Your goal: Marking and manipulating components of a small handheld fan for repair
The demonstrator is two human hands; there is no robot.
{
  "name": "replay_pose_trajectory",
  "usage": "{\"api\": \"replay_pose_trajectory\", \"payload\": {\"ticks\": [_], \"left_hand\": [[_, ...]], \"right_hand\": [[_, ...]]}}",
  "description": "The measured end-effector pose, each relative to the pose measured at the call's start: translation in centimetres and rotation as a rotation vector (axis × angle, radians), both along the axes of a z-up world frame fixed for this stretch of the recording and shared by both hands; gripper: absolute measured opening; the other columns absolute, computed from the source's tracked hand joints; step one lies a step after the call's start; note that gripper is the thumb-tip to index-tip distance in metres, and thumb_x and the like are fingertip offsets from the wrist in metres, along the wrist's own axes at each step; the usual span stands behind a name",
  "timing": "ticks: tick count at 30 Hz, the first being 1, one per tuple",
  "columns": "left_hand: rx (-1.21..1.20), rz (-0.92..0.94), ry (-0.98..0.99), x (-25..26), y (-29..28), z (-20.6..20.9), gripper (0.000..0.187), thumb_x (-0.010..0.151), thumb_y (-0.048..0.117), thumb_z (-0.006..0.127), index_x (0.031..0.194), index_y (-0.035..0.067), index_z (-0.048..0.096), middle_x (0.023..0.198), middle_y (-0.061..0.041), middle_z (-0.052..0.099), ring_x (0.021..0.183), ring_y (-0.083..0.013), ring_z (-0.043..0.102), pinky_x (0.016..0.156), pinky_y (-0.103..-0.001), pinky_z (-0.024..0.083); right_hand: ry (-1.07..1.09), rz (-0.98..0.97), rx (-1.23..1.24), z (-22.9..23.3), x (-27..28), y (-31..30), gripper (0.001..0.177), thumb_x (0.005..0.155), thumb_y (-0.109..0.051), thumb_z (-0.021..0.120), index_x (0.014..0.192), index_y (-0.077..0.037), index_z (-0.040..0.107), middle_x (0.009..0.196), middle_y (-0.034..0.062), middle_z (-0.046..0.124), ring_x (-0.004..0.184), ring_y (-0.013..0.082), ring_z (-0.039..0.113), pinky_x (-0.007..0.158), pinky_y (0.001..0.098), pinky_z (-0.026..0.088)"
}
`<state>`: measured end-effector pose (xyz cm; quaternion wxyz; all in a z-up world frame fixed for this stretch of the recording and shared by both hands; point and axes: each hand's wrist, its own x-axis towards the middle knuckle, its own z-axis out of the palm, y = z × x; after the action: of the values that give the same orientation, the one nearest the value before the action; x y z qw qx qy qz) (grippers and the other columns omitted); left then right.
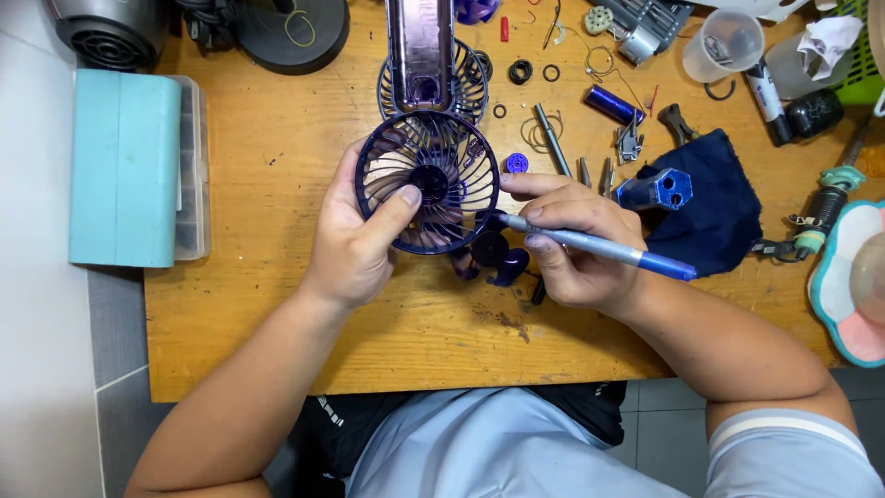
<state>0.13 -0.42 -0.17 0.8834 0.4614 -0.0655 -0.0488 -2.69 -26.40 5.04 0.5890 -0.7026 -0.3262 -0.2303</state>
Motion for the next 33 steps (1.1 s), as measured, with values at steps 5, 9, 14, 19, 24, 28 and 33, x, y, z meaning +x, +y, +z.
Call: {"api": "replay_pose_trajectory", "payload": {"ticks": [5, 9, 14, 19, 24, 28, 33], "left_hand": [[0.021, 0.015, -0.018, -0.1, -0.08, 0.01, 0.055, 0.107, -0.003, 0.074, 0.158, 0.001, 0.055, 0.134, -0.023, 0.077, 0.125, -0.0275, 0.077, 0.108, -0.047, 0.07], [0.033, 0.013, -0.028, -0.24, -0.04, 0.1, 0.056, 0.107, -0.003, 0.075, 0.159, 0.002, 0.054, 0.136, -0.021, 0.076, 0.127, -0.0264, 0.076, 0.11, -0.047, 0.069], [0.049, 0.003, -0.051, -0.06, 0.07, 0.22, 0.058, 0.108, -0.004, 0.074, 0.161, 0.002, 0.052, 0.138, -0.022, 0.074, 0.129, -0.0274, 0.074, 0.112, -0.048, 0.068], [0.031, -0.006, -0.04, -0.09, 0.28, 0.1, 0.057, 0.109, -0.005, 0.072, 0.16, 0.003, 0.05, 0.136, -0.023, 0.074, 0.126, -0.0286, 0.077, 0.108, -0.048, 0.07], [0.05, -0.008, -0.045, -0.03, 0.45, -0.03, 0.056, 0.109, -0.005, 0.072, 0.16, 0.003, 0.049, 0.136, -0.023, 0.074, 0.125, -0.0281, 0.077, 0.107, -0.048, 0.071], [0.032, -0.01, -0.042, -0.07, 0.4, -0.16, 0.056, 0.11, -0.004, 0.072, 0.16, 0.004, 0.048, 0.135, -0.023, 0.073, 0.124, -0.0279, 0.077, 0.106, -0.048, 0.072], [0.021, -0.003, -0.039, -0.24, 0.21, 0.06, 0.055, 0.111, -0.005, 0.071, 0.16, 0.003, 0.047, 0.136, -0.023, 0.073, 0.124, -0.028, 0.077, 0.107, -0.049, 0.072]], "right_hand": [[0.001, 0.011, -0.009, -0.03, 0.07, -0.07, 0.016, 0.109, -0.005, 0.077, 0.107, 0.01, 0.072, 0.085, 0.024, 0.075, 0.111, 0.0653, 0.083, 0.093, 0.0659, 0.069], [-0.007, 0.016, -0.025, -0.14, 0.09, -0.14, 0.018, 0.109, -0.007, 0.077, 0.106, 0.01, 0.073, 0.085, 0.0248, 0.076, 0.11, 0.0655, 0.082, 0.092, 0.0669, 0.068], [-0.016, 0.003, -0.054, 0.55, 0.07, 0.18, 0.015, 0.105, -0.005, 0.079, 0.102, 0.009, 0.075, 0.083, 0.0251, 0.077, 0.106, 0.0668, 0.083, 0.092, 0.069, 0.069], [-0.006, -0.006, -0.03, 0.02, 0.07, 0.11, 0.015, 0.109, -0.005, 0.076, 0.107, 0.01, 0.072, 0.087, 0.0253, 0.077, 0.111, 0.0644, 0.082, 0.094, 0.0668, 0.069], [-0.041, 0.001, -0.066, 0.25, 0.14, 0.24, 0.017, 0.109, -0.007, 0.078, 0.105, 0.009, 0.073, 0.084, 0.0244, 0.077, 0.108, 0.065, 0.083, 0.092, 0.069, 0.069], [-0.032, 0.004, -0.064, 0.17, 0.03, 0.27, 0.017, 0.109, -0.007, 0.077, 0.106, 0.009, 0.073, 0.086, 0.0244, 0.078, 0.109, 0.066, 0.083, 0.093, 0.0672, 0.069], [-0.036, -0.003, -0.08, 0.22, 0.09, 0.25, 0.015, 0.11, -0.007, 0.076, 0.109, 0.008, 0.072, 0.087, 0.0246, 0.078, 0.11, 0.0654, 0.082, 0.093, 0.0697, 0.068]]}}
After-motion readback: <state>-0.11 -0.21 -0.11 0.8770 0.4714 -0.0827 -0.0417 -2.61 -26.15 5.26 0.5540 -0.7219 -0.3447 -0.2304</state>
